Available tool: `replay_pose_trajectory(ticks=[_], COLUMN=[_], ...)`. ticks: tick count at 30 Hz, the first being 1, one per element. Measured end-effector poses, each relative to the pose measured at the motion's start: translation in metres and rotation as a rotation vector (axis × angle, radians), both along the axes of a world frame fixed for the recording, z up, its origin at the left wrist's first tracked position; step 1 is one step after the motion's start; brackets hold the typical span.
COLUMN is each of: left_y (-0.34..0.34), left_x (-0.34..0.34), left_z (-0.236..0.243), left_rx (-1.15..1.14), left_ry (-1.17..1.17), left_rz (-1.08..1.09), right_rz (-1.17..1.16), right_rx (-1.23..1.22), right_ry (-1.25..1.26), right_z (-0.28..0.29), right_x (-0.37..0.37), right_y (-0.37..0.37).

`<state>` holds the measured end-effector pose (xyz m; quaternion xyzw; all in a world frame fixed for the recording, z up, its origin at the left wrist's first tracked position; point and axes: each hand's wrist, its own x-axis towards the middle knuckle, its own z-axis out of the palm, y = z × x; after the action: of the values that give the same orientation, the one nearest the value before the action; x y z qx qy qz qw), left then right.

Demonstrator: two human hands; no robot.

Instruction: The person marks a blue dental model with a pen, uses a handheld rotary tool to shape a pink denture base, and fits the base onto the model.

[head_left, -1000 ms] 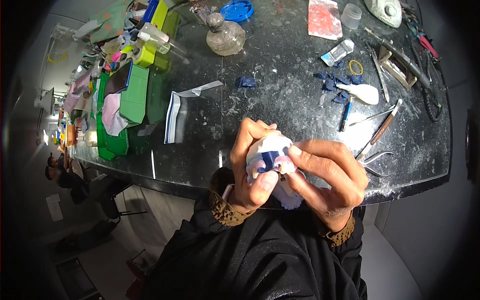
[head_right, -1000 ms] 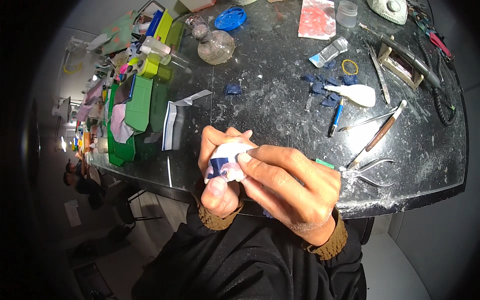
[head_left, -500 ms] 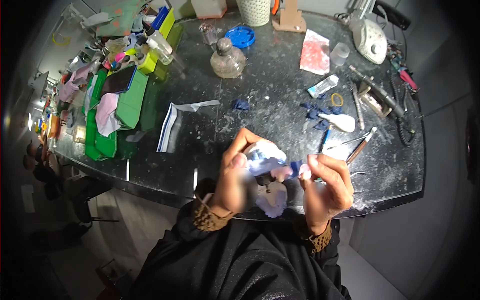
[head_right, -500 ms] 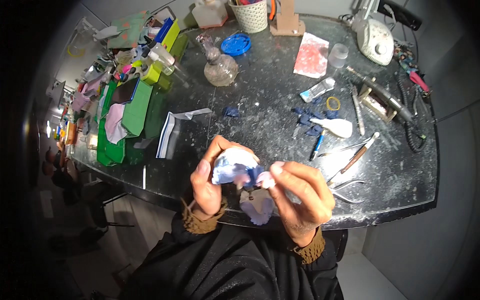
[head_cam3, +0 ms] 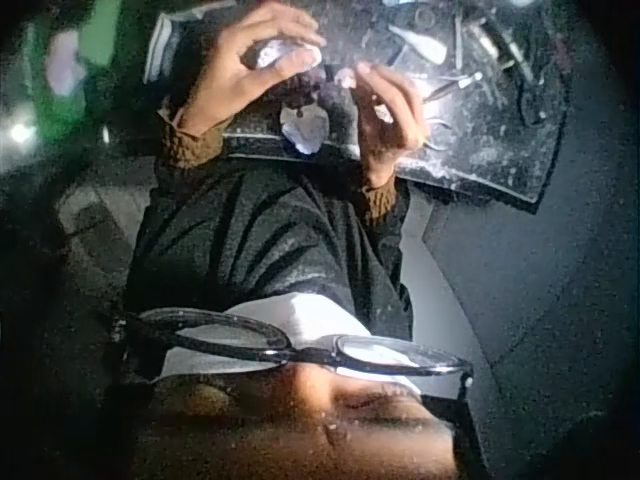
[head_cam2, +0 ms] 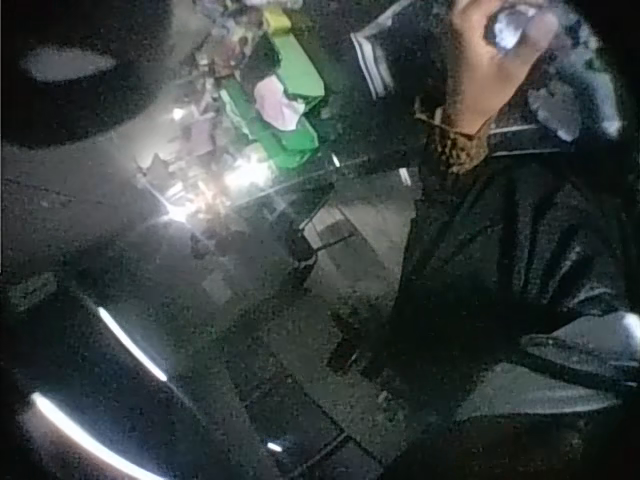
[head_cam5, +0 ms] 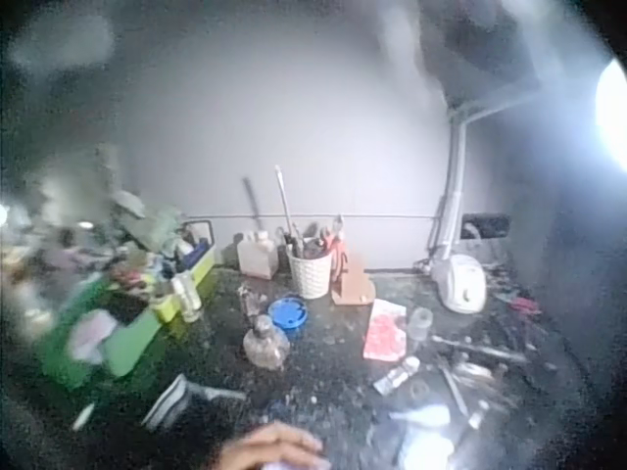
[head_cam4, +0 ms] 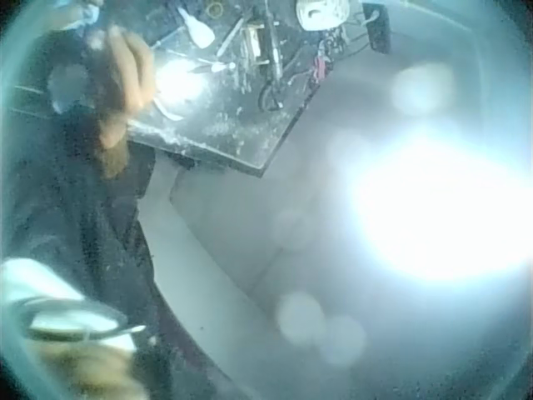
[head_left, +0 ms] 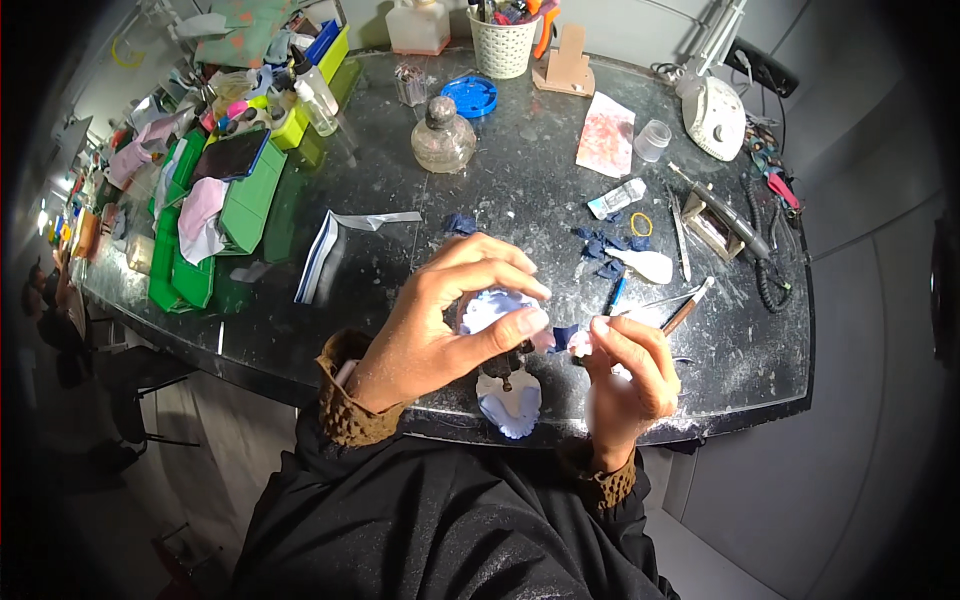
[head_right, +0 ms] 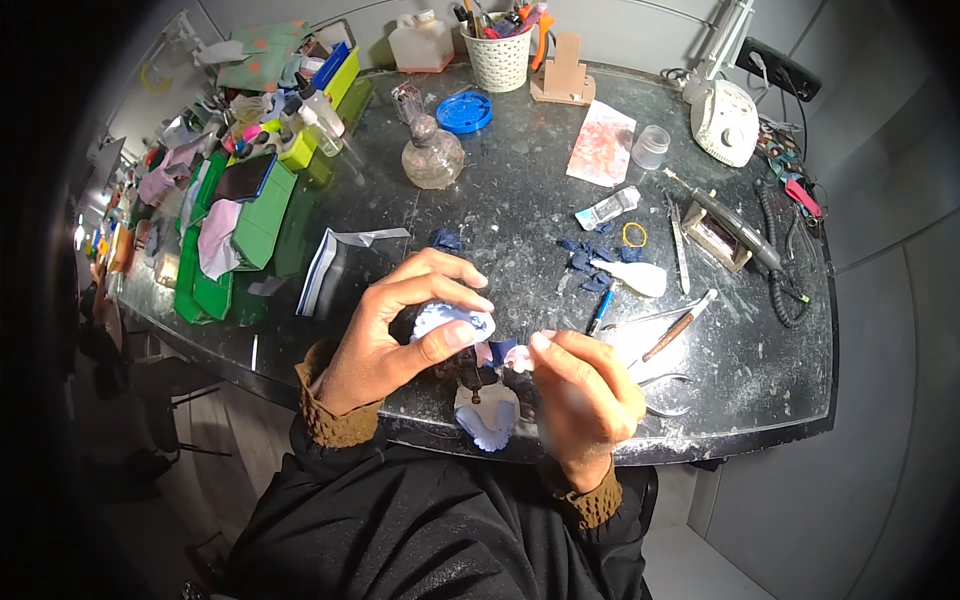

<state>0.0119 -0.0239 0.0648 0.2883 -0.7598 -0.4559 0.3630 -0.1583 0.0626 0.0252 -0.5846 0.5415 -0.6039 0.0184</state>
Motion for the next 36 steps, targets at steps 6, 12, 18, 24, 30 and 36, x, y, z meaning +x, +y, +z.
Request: replay_pose_trajectory(ticks=[6,12,18,24,30,36], left_y=[0.001,0.002,-0.008,-0.013,0.063,0.116], left_x=[-0.001,-0.006,0.000,0.029,0.023,0.015], left_z=[0.005,0.001,-0.004,-0.011,0.000,-0.008], left_rx=[-0.182,-0.105,-0.130,-0.531,-0.417,-0.239], left_ry=[-0.155,-0.025,0.238,-0.267,0.474,0.382], left_rz=[-0.011,0.026,0.341,0.759,0.454,0.177], right_rz=[0.024,0.022,0.011,0.013,0.006,-0.036], right_rx=[0.034,0.032,-0.016,-0.088,-0.179,-0.258], right_ry=[0.021,0.004,-0.010,-0.008,0.021,0.120], right_z=[0.002,0.000,0.005,0.011,0.014,0.022], right_x=[0.000,0.001,0.003,0.006,0.011,0.025], right_y=[-0.001,0.001,0.009,0.024,0.040,0.063])
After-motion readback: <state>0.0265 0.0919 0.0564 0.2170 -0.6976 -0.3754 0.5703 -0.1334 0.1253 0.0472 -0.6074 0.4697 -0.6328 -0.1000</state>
